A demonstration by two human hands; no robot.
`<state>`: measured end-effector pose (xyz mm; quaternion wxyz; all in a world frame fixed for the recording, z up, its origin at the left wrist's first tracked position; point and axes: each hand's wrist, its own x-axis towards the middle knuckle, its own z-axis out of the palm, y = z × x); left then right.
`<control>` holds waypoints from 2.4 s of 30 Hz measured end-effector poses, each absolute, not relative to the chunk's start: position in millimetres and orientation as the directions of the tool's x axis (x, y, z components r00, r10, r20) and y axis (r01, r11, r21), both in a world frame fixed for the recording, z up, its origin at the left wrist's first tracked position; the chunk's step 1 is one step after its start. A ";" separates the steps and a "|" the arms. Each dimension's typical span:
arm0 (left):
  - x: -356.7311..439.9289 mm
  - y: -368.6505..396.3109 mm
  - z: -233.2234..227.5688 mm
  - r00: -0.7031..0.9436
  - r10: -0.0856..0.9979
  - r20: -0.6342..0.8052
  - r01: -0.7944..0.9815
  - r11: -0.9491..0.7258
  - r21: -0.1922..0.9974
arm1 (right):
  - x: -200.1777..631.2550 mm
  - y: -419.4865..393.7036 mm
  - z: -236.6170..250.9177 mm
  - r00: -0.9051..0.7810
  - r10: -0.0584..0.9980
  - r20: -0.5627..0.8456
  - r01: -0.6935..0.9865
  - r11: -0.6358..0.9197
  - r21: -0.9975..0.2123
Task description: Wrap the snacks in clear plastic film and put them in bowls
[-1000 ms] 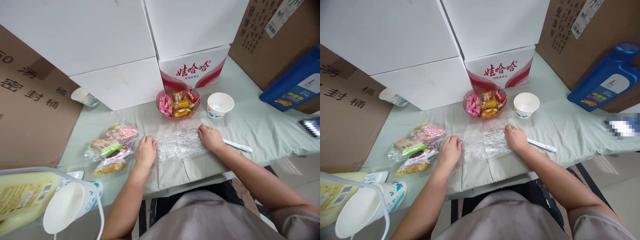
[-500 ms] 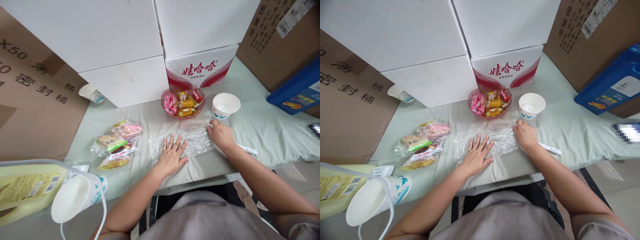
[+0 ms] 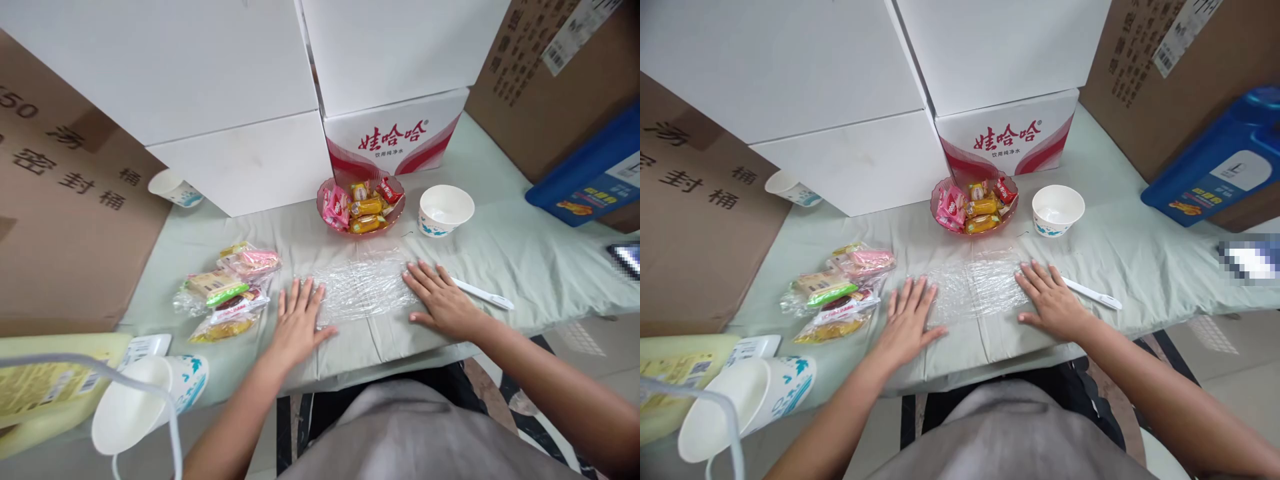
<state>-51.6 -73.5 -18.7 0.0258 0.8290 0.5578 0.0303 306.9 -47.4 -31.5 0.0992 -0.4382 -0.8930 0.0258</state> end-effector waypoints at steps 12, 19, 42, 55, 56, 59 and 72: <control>-80.5 -91.5 -8.4 0.479 0.829 0.289 0.766 -0.556 0.324 | 306.1 -58.1 -15.5 -0.564 0.770 0.298 0.715 0.636 -0.291; -76.7 -93.5 -1.6 0.318 0.914 0.252 0.757 -0.405 0.512 | 313.1 -64.0 -0.5 -0.536 0.820 0.199 0.642 0.550 -0.535; -19.7 -66.2 9.3 0.185 0.931 0.314 0.964 -0.234 0.125 | 289.1 -39.5 -14.3 -0.229 0.949 0.218 0.925 0.282 -0.255; 61.6 -66.6 -11.4 0.515 0.854 -0.072 0.844 -0.492 0.212 | 294.7 -119.4 8.5 -0.356 0.892 -0.279 0.559 -0.036 -0.829; 66.1 -67.5 -15.7 0.589 0.804 -0.077 0.795 -0.561 0.231 | 297.4 -126.4 11.8 -0.429 0.846 -0.318 0.531 -0.048 -0.846; 73.4 -64.6 -24.3 0.746 0.661 -0.078 0.658 -0.715 0.238 | 303.3 -139.6 24.8 -0.624 0.669 -0.404 0.491 -0.066 -0.868; 60.6 -44.3 -22.1 0.828 0.531 0.181 0.431 -0.809 0.400 | 291.6 -62.1 30.2 -0.536 0.830 -0.155 -0.172 -0.287 -0.942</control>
